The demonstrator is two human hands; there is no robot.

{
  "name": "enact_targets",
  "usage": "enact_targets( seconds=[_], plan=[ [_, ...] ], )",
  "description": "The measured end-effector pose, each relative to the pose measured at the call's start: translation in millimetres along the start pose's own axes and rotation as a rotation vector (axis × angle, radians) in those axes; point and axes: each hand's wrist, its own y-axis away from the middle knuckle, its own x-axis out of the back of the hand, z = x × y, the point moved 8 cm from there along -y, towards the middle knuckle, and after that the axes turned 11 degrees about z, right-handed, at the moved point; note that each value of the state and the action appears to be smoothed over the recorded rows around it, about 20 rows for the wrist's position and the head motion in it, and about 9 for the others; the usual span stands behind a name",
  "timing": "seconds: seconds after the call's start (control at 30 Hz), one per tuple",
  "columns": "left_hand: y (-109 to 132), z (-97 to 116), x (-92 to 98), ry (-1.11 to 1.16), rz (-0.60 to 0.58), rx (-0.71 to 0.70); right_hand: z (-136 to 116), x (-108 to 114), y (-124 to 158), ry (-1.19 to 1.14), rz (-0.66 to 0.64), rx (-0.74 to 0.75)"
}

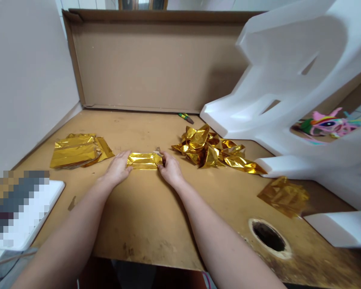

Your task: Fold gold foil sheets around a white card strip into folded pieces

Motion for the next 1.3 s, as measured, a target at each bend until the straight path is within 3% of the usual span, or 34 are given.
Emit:
enact_targets(
  seconds=[0.13, 0.37, 0.8, 0.97, 1.2, 1.3],
  plan=[
    [-1, -8, -0.5, 0.049, 0.035, 0.115, 7, -2, -3, -0.021, 0.027, -0.026],
    [-4, -8, 4.2, 0.035, 0.101, 0.092, 4, -1, -4, 0.015, 0.011, -0.001],
    [-4, 2, 0.9, -0.103, 0.012, -0.138, 2, 3, -5, 0.084, -0.062, 0.086],
    [0, 8, -0.6, -0.158, -0.063, -0.217, -6, 4, -1, 0.175, -0.144, 0.195],
    [12, 41, -10.4, -0.027, -0.034, -0.390, -13, 6, 5, 0.257, -0.190, 0.265],
    [17, 53, -17.5, 0.018, -0.088, -0.458, -14, 7, 5, 0.266, -0.201, 0.259]
  ],
)
